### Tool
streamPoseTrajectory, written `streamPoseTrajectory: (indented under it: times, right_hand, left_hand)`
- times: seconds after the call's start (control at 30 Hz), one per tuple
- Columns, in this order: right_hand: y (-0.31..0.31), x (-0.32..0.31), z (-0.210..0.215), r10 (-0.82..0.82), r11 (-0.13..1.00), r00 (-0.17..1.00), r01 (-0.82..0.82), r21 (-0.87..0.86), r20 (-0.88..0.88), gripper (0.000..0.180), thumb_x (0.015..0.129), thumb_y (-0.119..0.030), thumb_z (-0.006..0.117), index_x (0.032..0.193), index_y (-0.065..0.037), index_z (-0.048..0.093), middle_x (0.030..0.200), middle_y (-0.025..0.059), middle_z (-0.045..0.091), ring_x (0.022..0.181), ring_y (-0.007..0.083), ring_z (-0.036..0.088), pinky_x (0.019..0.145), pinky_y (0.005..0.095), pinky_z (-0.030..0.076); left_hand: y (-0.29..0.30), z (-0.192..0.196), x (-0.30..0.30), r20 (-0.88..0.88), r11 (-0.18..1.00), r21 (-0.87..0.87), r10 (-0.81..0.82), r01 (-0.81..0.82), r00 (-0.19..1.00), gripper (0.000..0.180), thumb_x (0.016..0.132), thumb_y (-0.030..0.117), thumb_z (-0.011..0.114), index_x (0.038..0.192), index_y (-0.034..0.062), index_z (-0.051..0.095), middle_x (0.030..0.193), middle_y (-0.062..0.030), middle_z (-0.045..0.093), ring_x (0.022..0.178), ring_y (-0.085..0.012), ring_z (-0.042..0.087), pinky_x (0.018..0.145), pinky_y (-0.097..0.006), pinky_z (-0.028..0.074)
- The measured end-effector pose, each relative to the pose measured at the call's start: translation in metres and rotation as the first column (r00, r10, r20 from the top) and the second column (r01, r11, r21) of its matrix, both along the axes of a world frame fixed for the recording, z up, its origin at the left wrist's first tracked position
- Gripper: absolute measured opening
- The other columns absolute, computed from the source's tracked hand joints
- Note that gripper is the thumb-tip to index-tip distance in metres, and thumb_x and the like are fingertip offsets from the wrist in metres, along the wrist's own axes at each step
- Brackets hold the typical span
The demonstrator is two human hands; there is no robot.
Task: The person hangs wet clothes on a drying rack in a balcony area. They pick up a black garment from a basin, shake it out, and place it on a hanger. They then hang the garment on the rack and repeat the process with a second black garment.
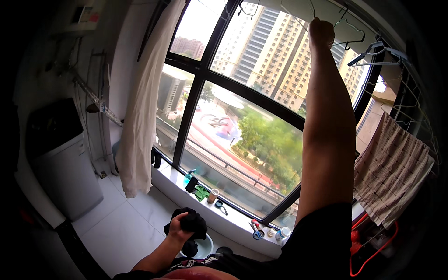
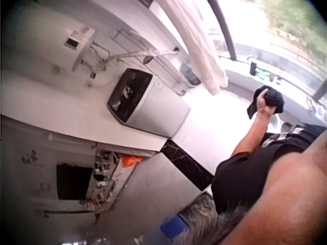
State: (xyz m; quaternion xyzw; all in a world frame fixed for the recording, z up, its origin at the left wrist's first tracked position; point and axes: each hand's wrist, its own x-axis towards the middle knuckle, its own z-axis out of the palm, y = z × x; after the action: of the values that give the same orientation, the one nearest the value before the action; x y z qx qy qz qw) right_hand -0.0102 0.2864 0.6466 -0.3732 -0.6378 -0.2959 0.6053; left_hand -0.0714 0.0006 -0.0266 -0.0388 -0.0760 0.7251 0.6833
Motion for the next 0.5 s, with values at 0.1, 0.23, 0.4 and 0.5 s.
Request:
streamPoseTrajectory:
  times: [0.1,0.23,0.4,0.5]
  right_hand:
    - [-0.032,0.010,0.006,0.085,0.995,0.995,-0.087,0.044,0.062,0.043,0.086,-0.032,0.037,0.085,0.001,0.064,0.090,0.0245,0.062,0.087,0.0383,0.061,0.078,0.0432,0.049]
    - [-0.062,0.004,-0.041,0.222,0.975,0.973,-0.221,0.012,-0.064,0.046,0.087,-0.036,0.037,0.083,0.002,0.063,0.088,0.0246,0.062,0.085,0.0378,0.061,0.076,0.0459,0.048]
    - [-0.090,0.010,-0.207,0.379,0.918,0.918,-0.357,0.175,-0.114,0.038,0.088,-0.035,0.037,0.085,-0.010,0.065,0.088,0.0108,0.065,0.082,0.0322,0.061,0.074,0.0432,0.045]
    - [-0.131,0.024,-0.343,0.561,0.762,0.687,-0.647,-0.037,-0.462,0.028,0.091,-0.021,0.044,0.080,-0.002,0.060,0.068,0.0076,0.060,0.055,0.0184,0.056,0.056,0.0285,0.044]
  left_hand:
    - [0.002,0.001,0.006,-0.052,0.997,-0.080,-0.002,-0.002,0.999,0.018,0.081,0.018,0.046,0.075,0.0018,0.052,0.077,-0.0123,0.054,0.080,-0.0287,0.052,0.085,-0.040,0.041]
    - [-0.004,0.012,0.021,-0.040,0.988,-0.154,-0.040,0.034,0.998,0.020,0.081,0.019,0.046,0.068,0.0035,0.046,0.073,-0.0104,0.048,0.074,-0.0256,0.047,0.079,-0.036,0.041]
    - [-0.017,0.018,0.029,-0.123,0.960,0.279,-0.006,0.040,0.992,0.026,0.084,0.026,0.044,0.066,0.0066,0.041,0.067,-0.0072,0.039,0.064,-0.0222,0.040,0.063,-0.032,0.035]
    - [-0.039,0.033,0.028,-0.148,1.000,-0.010,0.022,-0.024,0.989,0.025,0.083,0.028,0.047,0.089,0.0036,0.050,0.083,-0.0093,0.049,0.077,-0.0236,0.048,0.073,-0.034,0.040]
